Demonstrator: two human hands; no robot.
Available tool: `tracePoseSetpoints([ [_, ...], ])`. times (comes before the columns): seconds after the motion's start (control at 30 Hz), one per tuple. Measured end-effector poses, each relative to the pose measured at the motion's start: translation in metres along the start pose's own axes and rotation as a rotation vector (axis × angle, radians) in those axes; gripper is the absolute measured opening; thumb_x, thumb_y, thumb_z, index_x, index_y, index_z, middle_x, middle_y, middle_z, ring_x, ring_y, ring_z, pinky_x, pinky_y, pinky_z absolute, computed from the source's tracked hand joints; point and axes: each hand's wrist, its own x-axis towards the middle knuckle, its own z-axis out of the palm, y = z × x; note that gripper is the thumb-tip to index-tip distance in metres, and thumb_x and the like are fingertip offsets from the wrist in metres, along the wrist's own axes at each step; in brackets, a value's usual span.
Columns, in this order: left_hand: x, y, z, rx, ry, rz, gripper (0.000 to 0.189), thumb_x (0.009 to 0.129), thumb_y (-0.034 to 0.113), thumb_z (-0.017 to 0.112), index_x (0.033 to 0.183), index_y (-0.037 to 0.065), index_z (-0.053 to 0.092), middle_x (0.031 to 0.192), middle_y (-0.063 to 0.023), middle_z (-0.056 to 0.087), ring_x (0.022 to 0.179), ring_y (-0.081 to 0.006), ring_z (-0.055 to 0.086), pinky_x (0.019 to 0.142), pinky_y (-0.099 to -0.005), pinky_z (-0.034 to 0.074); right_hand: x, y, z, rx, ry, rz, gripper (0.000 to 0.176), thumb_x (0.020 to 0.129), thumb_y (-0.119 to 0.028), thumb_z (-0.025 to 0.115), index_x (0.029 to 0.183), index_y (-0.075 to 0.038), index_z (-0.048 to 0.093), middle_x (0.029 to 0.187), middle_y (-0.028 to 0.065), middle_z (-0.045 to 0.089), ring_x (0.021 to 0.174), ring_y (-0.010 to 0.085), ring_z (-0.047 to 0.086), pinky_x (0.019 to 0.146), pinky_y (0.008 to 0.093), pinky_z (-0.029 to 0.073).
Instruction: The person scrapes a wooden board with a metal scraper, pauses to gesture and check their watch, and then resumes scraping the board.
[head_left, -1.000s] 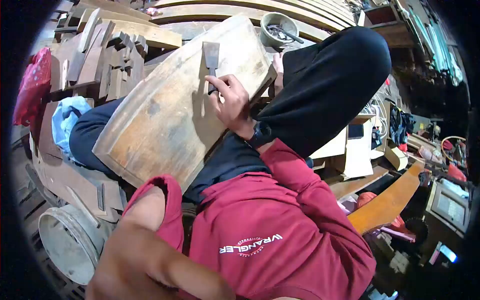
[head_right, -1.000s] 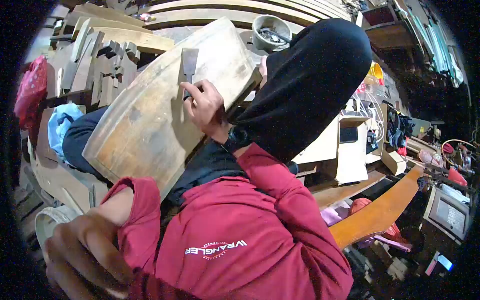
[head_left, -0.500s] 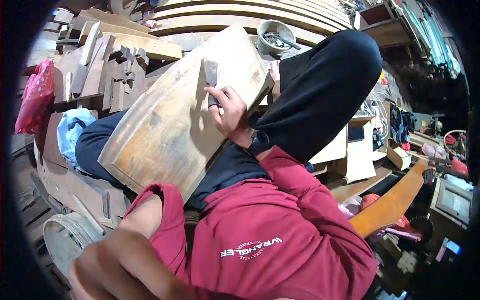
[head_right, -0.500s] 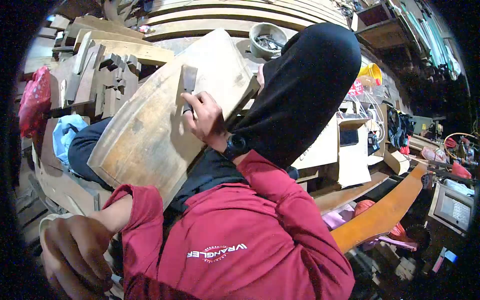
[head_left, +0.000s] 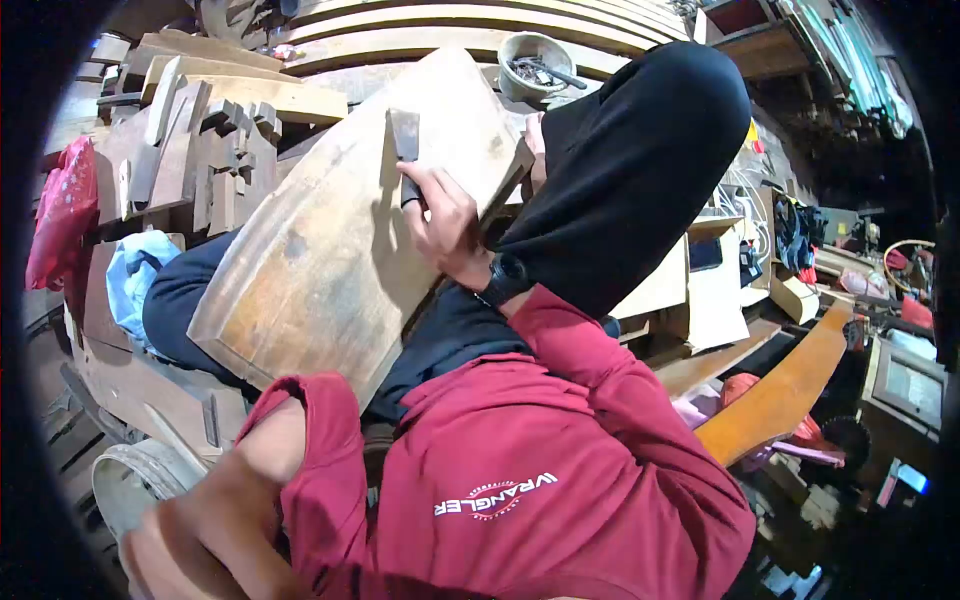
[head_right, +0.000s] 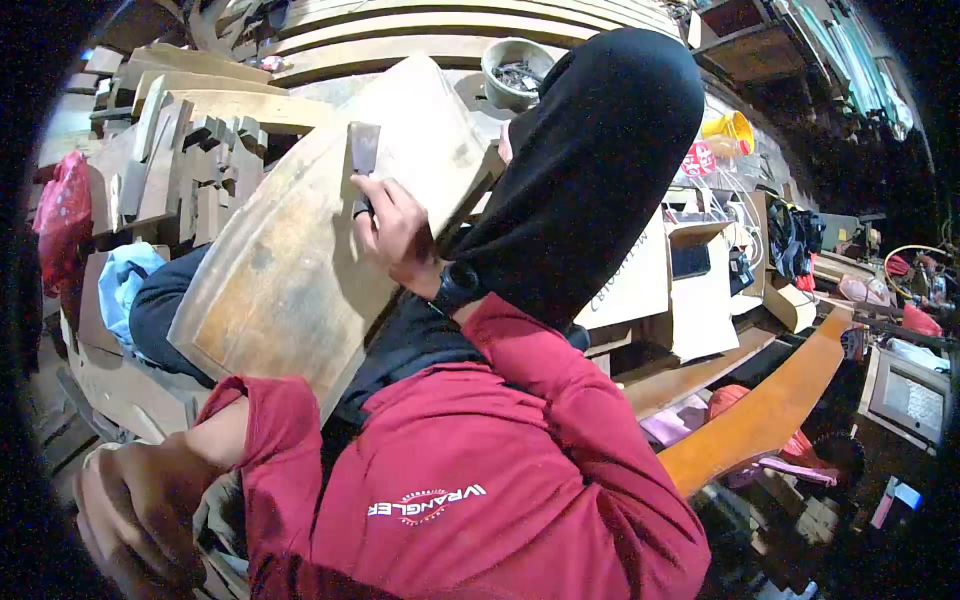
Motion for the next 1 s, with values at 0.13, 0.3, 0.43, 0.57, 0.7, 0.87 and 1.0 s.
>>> tracePoseSetpoints([
  [0.13, 0.001, 0.001, -0.004, -0.014, 0.0, 0.002, 0.024, 0.103, 0.017, 0.053, 0.086, 0.028, 0.066, 0.071, 0.007, 0.063, 0.044, -0.0096, 0.044, 0.058, -0.0298, 0.045, -0.004, 0.005, 0.002, -0.036, 0.025, -0.019, 0.045, 0.08, 0.006, 0.059, 0.124, 0.001, 0.067, 0.098, 0.0196, 0.067, 0.08, 0.0345, 0.067, 0.074, 0.0395, 0.055],
  [0.3, 0.0, 0.001, -0.003, -0.022, 0.019, -0.001, 0.024, 0.103, 0.017, 0.053, 0.086, 0.027, 0.066, 0.071, 0.007, 0.063, 0.044, -0.0096, 0.044, 0.058, -0.0298, 0.045, -0.005, 0.006, 0.006, -0.023, 0.006, 0.005, 0.046, 0.08, 0.007, 0.058, 0.124, 0.001, 0.068, 0.099, 0.0202, 0.069, 0.085, 0.0352, 0.069, 0.077, 0.0404, 0.056],
  [0.43, -0.003, -0.001, -0.001, -0.029, 0.043, -0.007, 0.025, 0.103, 0.017, 0.053, 0.085, 0.027, 0.066, 0.071, 0.0071, 0.063, 0.044, -0.0096, 0.044, 0.059, -0.0299, 0.045, -0.003, 0.004, 0.003, -0.021, 0.04, -0.045, 0.046, 0.081, 0.006, 0.06, 0.127, 0.001, 0.067, 0.1, 0.0201, 0.067, 0.084, 0.0348, 0.067, 0.077, 0.0411, 0.055],
  [0.57, -0.005, -0.003, 0.002, -0.039, 0.09, -0.016, 0.025, 0.103, 0.017, 0.053, 0.084, 0.026, 0.066, 0.071, 0.0071, 0.063, 0.044, -0.0096, 0.044, 0.059, -0.03, 0.045, -0.006, 0.01, 0.005, -0.04, -0.088, 0.053, 0.047, 0.081, 0.004, 0.062, 0.127, 0.001, 0.066, 0.1, 0.0198, 0.065, 0.085, 0.0365, 0.066, 0.077, 0.0431, 0.055],
  [0.7, -0.009, 0.0, 0.003, -0.036, 0.128, -0.043, 0.026, 0.103, 0.017, 0.053, 0.083, 0.026, 0.066, 0.07, 0.0071, 0.063, 0.045, -0.0096, 0.045, 0.059, -0.0301, 0.045, -0.004, 0.009, 0.005, -0.003, 0.046, -0.039, 0.047, 0.081, 0.004, 0.062, 0.127, -0.001, 0.067, 0.099, 0.0192, 0.067, 0.081, 0.0346, 0.066, 0.073, 0.0404, 0.055],
  [0.87, -0.009, -0.002, 0.017, -0.051, 0.161, -0.085, 0.027, 0.104, 0.018, 0.052, 0.082, 0.025, 0.066, 0.07, 0.0072, 0.063, 0.045, -0.0097, 0.045, 0.059, -0.0301, 0.046, -0.008, 0.016, 0.011, -0.019, -0.037, -0.01, 0.044, 0.085, 0.003, 0.057, 0.127, -0.001, 0.068, 0.099, 0.0205, 0.068, 0.082, 0.0331, 0.068, 0.073, 0.0388, 0.055],
  [1.0, 0.002, 0.008, 0.008, 0.0, -0.024, -0.223, 0.029, 0.104, 0.02, 0.054, 0.077, 0.023, 0.067, 0.071, 0.0068, 0.063, 0.046, -0.0113, 0.046, 0.063, -0.0298, 0.047, 0.002, -0.002, -0.001, 0.034, 0.058, -0.089, 0.043, 0.082, 0.004, 0.06, 0.124, -0.001, 0.068, 0.094, 0.0193, 0.067, 0.08, 0.0362, 0.067, 0.074, 0.0431, 0.056],
])
